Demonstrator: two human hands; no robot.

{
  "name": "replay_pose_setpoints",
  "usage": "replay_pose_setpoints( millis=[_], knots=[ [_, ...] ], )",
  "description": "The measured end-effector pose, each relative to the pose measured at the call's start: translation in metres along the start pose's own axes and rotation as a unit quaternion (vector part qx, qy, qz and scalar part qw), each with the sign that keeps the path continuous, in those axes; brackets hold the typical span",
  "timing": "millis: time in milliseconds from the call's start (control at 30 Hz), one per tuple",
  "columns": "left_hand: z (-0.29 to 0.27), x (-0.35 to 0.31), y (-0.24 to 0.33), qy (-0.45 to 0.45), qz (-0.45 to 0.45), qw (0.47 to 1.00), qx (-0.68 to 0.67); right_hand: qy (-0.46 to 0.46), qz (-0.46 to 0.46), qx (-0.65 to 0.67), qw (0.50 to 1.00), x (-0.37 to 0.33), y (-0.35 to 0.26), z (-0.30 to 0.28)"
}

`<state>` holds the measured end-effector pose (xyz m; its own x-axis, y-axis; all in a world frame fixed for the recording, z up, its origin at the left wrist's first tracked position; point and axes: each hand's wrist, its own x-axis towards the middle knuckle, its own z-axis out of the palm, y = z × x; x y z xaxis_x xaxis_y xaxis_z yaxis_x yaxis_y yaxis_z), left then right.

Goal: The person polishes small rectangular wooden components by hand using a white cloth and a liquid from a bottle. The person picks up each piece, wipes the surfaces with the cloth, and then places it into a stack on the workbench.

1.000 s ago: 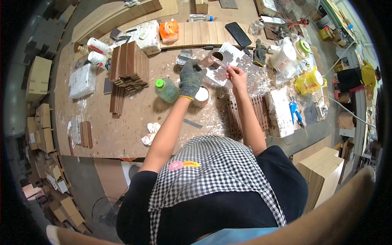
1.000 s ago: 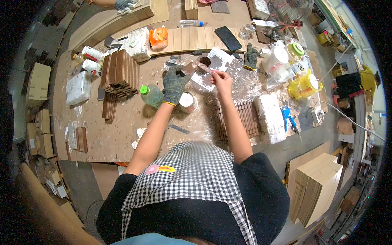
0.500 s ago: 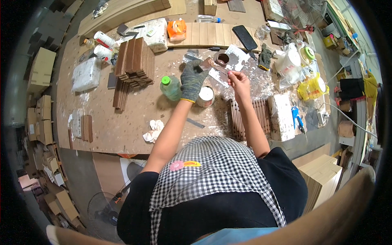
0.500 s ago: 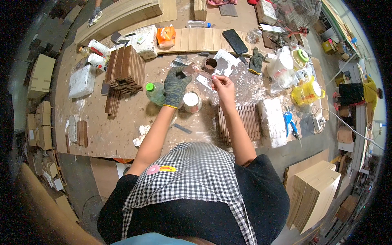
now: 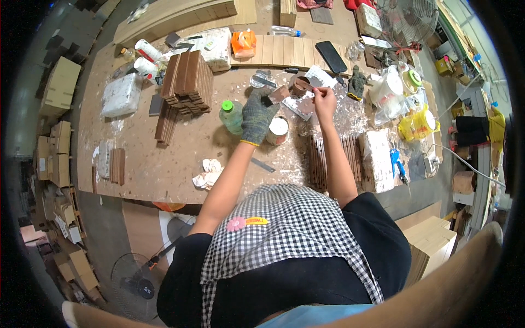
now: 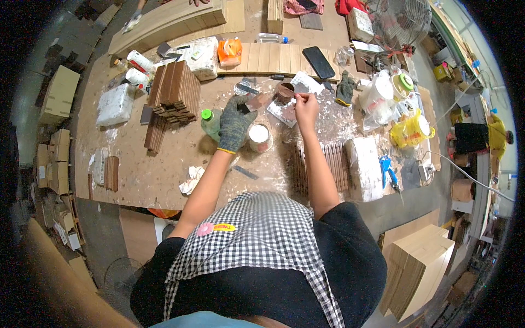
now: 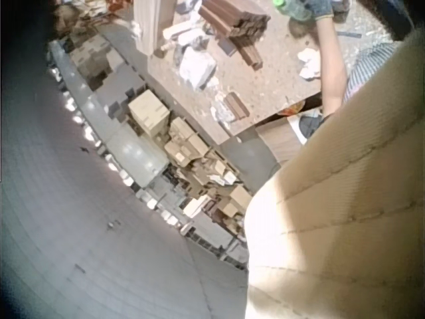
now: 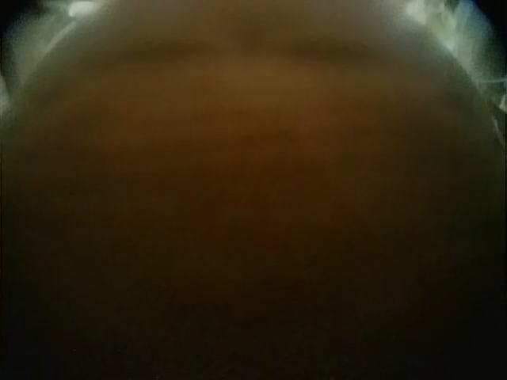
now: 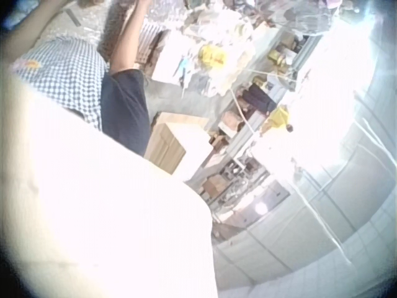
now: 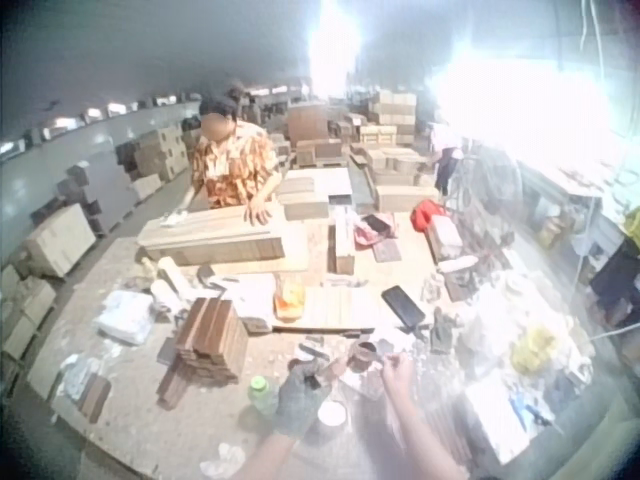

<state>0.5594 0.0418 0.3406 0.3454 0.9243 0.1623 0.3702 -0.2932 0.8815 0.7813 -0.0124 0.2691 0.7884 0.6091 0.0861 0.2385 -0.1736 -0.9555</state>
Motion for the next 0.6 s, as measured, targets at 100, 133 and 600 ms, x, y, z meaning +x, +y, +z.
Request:
replay_pose_setpoints(
  millis=[100,133,600],
  knots=[
    [-0.008,-0.023,0.006,-0.028,-0.029,0.999,-0.025,0.002,-0.074,-0.178,0.981,0.017,0.021,0.003],
    [-0.014,-0.035,0.011,-0.032,-0.046,0.997,-0.057,-0.013,-0.116,-0.230,0.966,0.018,0.020,0.003],
    [-0.077,-0.166,-0.027,-0.010,-0.215,0.953,-0.211,-0.384,-0.165,-0.212,0.883,-0.106,-0.064,-0.007]
  ],
)
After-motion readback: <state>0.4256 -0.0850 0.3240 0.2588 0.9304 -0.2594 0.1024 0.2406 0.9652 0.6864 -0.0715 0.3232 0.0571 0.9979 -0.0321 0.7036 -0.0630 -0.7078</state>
